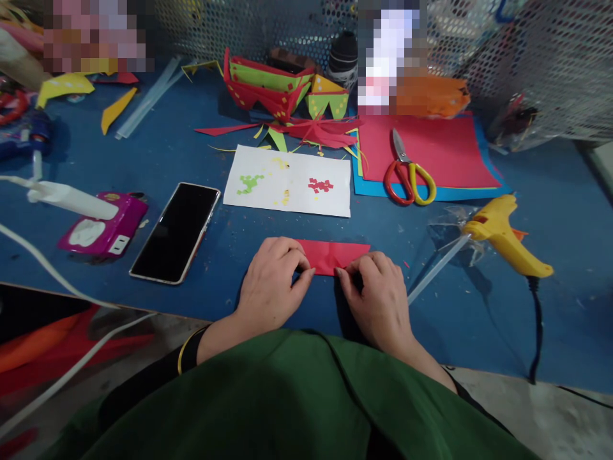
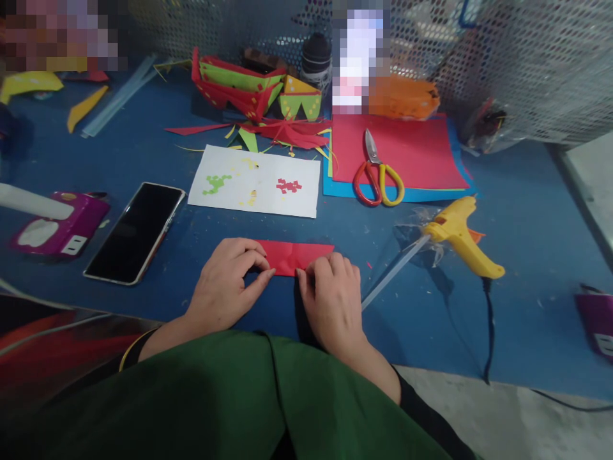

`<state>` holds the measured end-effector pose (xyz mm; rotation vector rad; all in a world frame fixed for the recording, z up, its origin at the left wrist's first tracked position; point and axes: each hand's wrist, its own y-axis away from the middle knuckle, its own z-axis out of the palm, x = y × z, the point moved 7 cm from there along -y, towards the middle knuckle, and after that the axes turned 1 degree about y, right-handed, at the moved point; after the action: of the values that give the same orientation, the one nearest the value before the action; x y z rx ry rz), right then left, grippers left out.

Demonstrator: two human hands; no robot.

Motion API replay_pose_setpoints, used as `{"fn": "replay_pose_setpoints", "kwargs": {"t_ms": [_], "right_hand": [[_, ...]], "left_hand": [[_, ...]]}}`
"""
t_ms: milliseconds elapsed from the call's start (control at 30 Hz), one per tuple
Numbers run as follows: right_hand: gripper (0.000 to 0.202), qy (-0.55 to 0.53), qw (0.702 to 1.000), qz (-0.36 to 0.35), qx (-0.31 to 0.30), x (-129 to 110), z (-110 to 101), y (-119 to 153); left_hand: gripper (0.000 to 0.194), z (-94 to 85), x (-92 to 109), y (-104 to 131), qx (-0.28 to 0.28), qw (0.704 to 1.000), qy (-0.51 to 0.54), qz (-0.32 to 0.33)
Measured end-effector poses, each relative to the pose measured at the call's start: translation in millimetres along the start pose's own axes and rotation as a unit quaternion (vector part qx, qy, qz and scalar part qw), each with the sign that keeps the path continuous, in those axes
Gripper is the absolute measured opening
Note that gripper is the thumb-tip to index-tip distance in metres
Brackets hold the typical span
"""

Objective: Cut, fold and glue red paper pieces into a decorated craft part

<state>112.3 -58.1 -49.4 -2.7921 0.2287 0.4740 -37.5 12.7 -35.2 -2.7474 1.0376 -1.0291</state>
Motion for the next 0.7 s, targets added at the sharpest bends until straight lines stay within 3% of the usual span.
{"fn": "replay_pose_setpoints", "kwargs": {"t_ms": [700], "right_hand": [[0.022, -0.001, 1.0, 0.02, -0.008, 4.4, -0.5, -0.9]], "left_hand": [[0.008, -0.8, 1.7, -0.4, 0.005, 1.0, -0.019, -0.002]]}}
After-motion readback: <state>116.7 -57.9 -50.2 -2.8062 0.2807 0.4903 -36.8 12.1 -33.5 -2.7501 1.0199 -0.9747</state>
